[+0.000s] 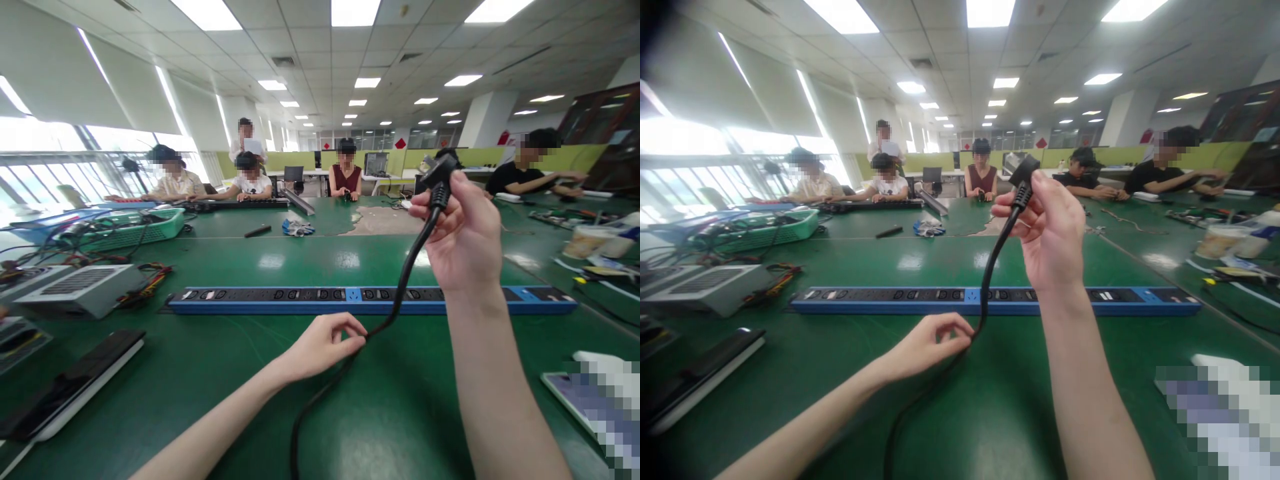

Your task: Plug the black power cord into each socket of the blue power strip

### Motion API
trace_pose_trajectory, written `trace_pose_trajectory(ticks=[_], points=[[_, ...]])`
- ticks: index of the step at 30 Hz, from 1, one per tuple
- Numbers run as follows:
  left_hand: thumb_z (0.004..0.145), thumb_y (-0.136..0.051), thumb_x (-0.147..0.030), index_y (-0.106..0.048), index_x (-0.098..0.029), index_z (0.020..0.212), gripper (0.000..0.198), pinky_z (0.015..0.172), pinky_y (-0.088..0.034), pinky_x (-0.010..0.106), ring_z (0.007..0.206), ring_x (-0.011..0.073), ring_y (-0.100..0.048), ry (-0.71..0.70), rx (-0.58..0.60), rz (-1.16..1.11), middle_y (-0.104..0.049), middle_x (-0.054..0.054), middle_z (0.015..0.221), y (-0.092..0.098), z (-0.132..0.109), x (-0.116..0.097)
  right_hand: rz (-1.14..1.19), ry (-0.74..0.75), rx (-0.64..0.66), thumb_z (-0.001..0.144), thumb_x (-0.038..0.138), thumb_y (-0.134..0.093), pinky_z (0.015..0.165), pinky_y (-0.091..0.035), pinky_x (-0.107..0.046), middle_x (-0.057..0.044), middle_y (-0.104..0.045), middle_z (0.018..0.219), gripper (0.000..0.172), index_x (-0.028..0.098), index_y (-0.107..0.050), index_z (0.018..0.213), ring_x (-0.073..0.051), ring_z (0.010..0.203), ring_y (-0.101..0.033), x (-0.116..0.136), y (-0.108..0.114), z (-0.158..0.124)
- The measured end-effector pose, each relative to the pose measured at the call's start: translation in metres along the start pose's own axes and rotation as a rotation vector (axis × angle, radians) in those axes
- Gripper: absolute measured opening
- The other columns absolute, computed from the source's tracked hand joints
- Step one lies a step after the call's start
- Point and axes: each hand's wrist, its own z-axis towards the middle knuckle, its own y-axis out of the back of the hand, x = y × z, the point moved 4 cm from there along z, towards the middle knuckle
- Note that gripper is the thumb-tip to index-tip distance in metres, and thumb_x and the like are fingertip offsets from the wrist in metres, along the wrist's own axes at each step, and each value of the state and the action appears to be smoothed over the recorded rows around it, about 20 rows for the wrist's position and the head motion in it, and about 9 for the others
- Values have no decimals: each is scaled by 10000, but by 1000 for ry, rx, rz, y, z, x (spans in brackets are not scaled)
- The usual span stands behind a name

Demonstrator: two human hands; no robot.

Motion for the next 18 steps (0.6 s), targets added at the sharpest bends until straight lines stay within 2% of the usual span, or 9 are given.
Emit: trace_pose_trajectory(ticks=[4, 5, 7, 10, 12, 14, 15, 16, 18], points=[[892, -679, -435, -693, -173, 1108, 339, 610, -531, 233, 673, 132, -633, 62, 643, -313, -735, 61, 881, -42, -29, -27, -86, -97, -69, 891, 464, -611, 465, -458, -173, 25, -645, 674, 294, 184, -555, 958, -77, 510, -588, -41, 17, 7], [895, -671, -386, -691, -175, 1102, 296, 623, -543, 235, 673, 132, -636, 46, 734, -352, -733, 55, 870, -51, -35, -31, -144, -131, -49, 879, 456, -622, 444, -421, -173, 38, -621, 632, 287, 187, -543, 940, -76, 476, -554, -56, 17, 7], [887, -648, -268, -702, -176, 1091, 231, 700, -552, 225, 749, 135, -665, -62, 785, -342, -732, 52, 911, -64, -41, -37, -297, -228, 39, 860, 445, -631, 436, -359, -176, 51, -586, 580, 279, 189, -531, 905, -77, 450, -511, -88, 12, -1], [902, -591, -229, -699, -184, 1191, 311, 833, -543, 231, 902, 160, -703, -166, 837, -312, -732, 59, 1007, -69, -40, -36, -599, -309, 223, 830, 424, -630, 509, -343, -188, 49, -587, 593, 252, 185, -559, 860, -80, 511, -513, -133, -13, -24], [907, -584, -258, -697, -164, 1211, 338, 894, -541, 256, 941, 188, -721, -148, 944, -298, -738, 76, 1015, -57, -38, -29, -768, -310, 364, 806, 404, -643, 559, -331, -200, 40, -613, 639, 227, 189, -590, 852, -85, 562, -517, -159, -37, -45], [919, -547, -271, -701, -120, 1186, 343, 917, -554, 303, 955, 225, -733, -41, 1100, -301, -748, 105, 993, -32, -36, -17, -844, -312, 479, 794, 394, -647, 586, -313, -209, 37, -624, 669, 208, 200, -609, 860, -91, 590, -507, -181, -59, -65], [917, -517, -257, -706, -113, 1156, 337, 925, -558, 326, 975, 238, -732, 25, 1102, -293, -751, 112, 1002, -14, -33, -8, -860, -324, 521, 799, 394, -640, 598, -307, -212, 34, -630, 686, 203, 206, -615, 873, -95, 602, -505, -191, -69, -74], [903, -506, -239, -718, -117, 1099, 313, 911, -563, 335, 971, 242, -731, 82, 1029, -252, -755, 109, 995, 5, -28, 3, -874, -336, 548, 806, 396, -630, 608, -303, -214, 30, -638, 705, 203, 211, -620, 888, -100, 617, -506, -199, -76, -82], [893, -465, -222, -719, -152, 952, 270, 844, -566, 323, 876, 221, -730, 142, 654, -53, -757, 73, 900, 49, -11, 30, -902, -355, 581, 822, 400, -609, 623, -293, -217, 20, -650, 741, 202, 217, -626, 908, -107, 640, -511, -212, -86, -93]])
